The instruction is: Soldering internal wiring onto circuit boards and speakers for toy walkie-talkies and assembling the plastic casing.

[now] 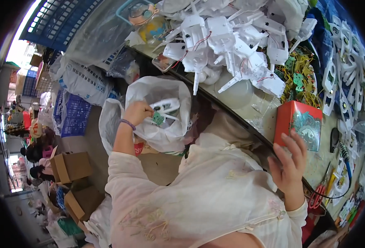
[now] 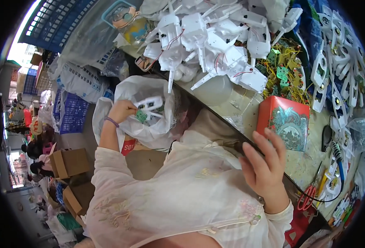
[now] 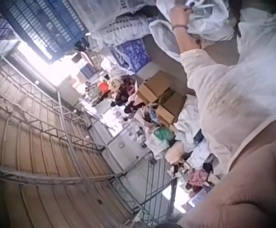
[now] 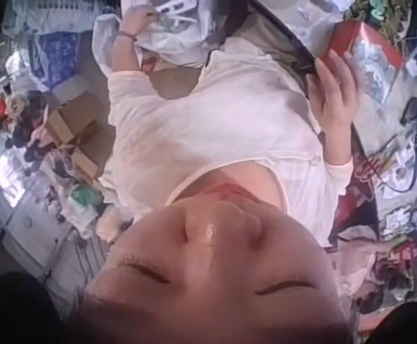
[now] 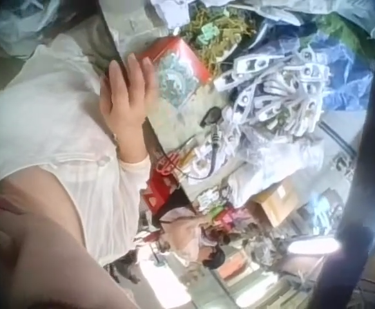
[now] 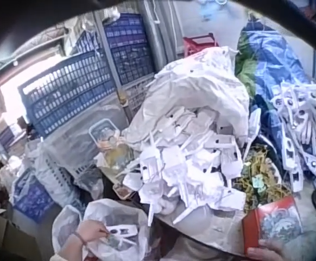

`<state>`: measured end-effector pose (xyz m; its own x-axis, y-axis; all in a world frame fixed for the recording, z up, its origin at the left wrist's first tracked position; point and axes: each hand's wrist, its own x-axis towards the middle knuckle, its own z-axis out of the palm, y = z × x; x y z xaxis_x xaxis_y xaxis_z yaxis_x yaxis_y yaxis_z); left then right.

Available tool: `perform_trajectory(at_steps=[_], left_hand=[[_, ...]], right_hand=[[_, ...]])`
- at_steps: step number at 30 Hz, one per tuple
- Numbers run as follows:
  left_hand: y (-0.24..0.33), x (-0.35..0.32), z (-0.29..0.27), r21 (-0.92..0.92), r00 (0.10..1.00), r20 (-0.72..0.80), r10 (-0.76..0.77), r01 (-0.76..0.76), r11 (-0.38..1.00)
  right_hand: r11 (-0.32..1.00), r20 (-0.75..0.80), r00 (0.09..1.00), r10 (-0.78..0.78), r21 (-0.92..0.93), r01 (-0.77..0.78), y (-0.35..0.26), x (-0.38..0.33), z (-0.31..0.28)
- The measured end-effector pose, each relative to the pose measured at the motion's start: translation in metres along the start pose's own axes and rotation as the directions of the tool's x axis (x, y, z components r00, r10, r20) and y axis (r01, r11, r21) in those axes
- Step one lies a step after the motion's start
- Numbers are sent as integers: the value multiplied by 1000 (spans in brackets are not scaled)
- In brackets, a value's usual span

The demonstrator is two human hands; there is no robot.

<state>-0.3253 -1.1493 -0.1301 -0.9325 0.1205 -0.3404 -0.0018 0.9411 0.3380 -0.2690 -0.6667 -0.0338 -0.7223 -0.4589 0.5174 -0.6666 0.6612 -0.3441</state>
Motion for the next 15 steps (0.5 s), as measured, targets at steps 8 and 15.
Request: perform_trajectory(at_steps=[8, 15], left_hand=[[-61, 52, 116, 315, 924, 301, -237, 138, 939], [147, 25, -71, -371, 876, -324, 358, -466, 803]], right_hand=[[996, 54, 995, 82, -21, -81, -1, -17, -1], [985, -148, 975, 168, -7, -171, 10, -25, -14]])
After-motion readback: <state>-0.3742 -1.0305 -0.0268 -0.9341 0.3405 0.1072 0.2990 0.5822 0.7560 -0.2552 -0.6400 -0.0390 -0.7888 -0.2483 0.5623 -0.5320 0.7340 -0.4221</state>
